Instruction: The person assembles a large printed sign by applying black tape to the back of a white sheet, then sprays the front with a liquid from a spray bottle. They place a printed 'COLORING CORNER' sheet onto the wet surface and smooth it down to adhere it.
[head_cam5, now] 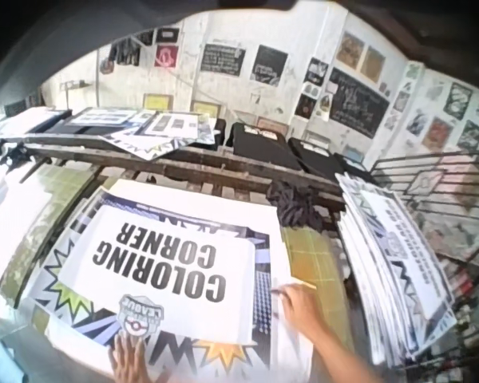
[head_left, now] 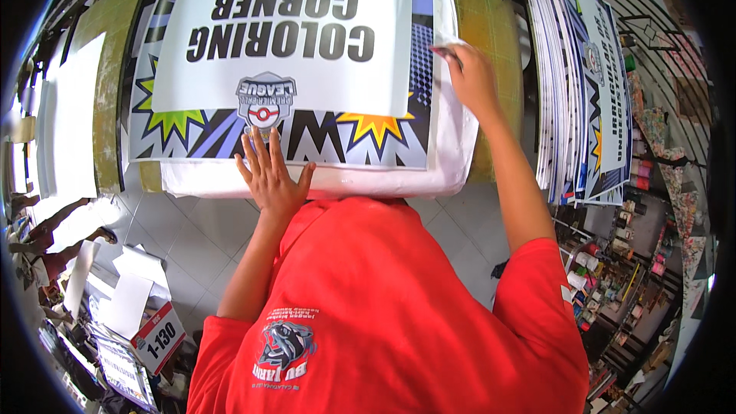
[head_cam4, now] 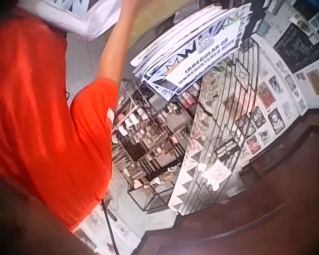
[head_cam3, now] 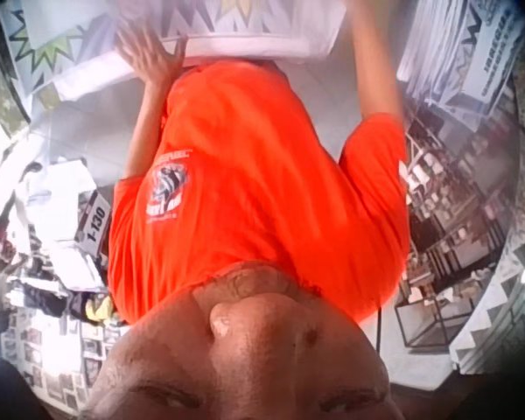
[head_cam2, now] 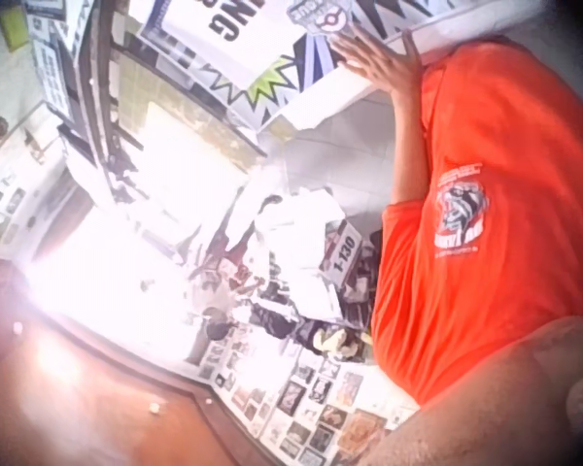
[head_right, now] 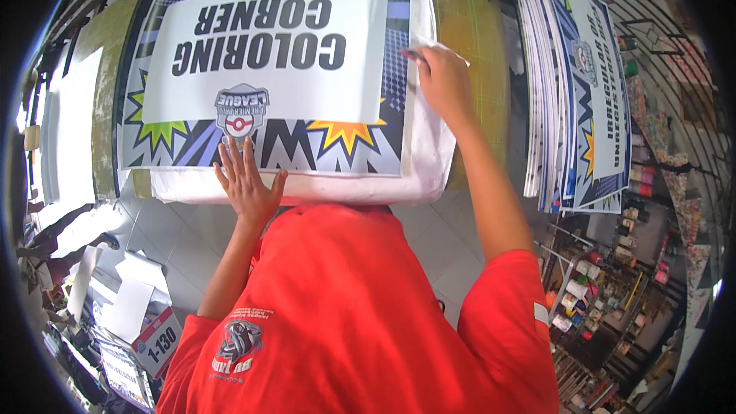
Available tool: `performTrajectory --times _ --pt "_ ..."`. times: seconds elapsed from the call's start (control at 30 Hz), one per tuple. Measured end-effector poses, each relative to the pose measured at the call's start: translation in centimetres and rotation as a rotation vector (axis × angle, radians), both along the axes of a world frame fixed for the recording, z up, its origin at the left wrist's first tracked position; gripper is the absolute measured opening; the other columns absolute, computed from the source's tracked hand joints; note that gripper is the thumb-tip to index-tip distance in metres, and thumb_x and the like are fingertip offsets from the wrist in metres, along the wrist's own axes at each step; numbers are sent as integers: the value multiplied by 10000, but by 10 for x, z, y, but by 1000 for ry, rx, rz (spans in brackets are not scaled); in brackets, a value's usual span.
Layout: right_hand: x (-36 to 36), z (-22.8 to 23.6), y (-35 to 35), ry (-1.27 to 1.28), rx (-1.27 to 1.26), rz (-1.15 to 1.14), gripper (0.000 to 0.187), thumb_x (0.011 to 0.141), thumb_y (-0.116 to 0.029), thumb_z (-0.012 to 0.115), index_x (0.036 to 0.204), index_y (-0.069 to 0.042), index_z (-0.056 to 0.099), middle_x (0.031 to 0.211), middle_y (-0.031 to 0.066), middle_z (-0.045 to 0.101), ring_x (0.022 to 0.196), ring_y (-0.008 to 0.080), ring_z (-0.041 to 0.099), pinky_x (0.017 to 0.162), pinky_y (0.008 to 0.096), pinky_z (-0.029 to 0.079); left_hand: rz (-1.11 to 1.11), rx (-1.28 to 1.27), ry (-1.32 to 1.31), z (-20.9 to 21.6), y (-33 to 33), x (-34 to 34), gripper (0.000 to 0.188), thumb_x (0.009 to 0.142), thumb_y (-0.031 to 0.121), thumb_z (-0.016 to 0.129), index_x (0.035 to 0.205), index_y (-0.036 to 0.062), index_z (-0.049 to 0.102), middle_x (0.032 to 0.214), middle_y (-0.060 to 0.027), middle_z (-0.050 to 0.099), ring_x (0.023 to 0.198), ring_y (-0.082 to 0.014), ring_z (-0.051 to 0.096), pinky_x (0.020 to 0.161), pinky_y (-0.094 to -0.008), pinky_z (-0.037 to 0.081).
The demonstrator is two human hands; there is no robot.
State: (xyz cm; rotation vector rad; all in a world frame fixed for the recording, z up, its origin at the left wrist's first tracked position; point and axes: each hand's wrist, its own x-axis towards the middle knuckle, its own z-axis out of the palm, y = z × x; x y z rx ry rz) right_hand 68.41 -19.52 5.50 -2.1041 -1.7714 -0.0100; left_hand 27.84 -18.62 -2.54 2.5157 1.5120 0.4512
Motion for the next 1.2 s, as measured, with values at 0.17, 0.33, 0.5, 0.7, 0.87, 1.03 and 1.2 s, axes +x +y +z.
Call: performTrajectory --times 0.17,0.33,0.5,0.7,0.87,1.03,1.2 --pt "52 -6 99 -20 30 -88 209 892 -128 611 1065 -69 712 1056 114 690 1002 323 647 864 451 505 -3 -12 -12 0 0 0 944 827 528 680 1553 81 272 1615 -248 182 1508 -432 113 1145 -660 60" --pt "87 -12 162 -150 -4 -60 199 884 -161 633 1047 -119 739 1038 92 703 989 320 653 857 453 507 27 -50 52 6 -3 0 937 844 595 619 1550 80 279 1612 -255 189 1506 -441 112 1156 -638 39" --pt "93 -33 183 -164 -83 -6 167 866 -148 644 979 -146 766 994 78 720 950 316 668 856 458 499 59 -54 70 7 -3 2 962 824 628 631 1536 66 310 1605 -249 219 1508 -434 115 1155 -639 27" --pt "69 -41 150 -109 -45 58 185 854 -102 630 955 -167 770 954 55 708 960 282 639 856 442 471 51 -49 75 7 -4 2 937 844 593 626 1535 51 301 1607 -257 202 1511 -436 92 1154 -643 20" --pt "36 -30 107 -127 -78 114 234 835 -51 599 959 -160 765 947 28 688 962 257 613 854 422 445 49 -52 86 8 -3 3 936 853 603 611 1541 55 291 1612 -253 190 1513 -432 88 1152 -644 19" --pt "5 -19 57 -95 -153 199 267 789 3 574 960 -102 750 940 52 683 946 284 598 823 422 433 55 -41 82 4 -2 4 941 851 629 600 1542 65 299 1612 -247 200 1514 -424 97 1158 -632 -2" --pt "-11 -4 25 129 -317 238 182 875 -71 592 968 -113 743 918 67 710 909 271 654 834 430 469 62 -28 68 3 -3 3 934 852 638 592 1539 69 313 1602 -250 227 1513 -422 110 1161 -625 -14"
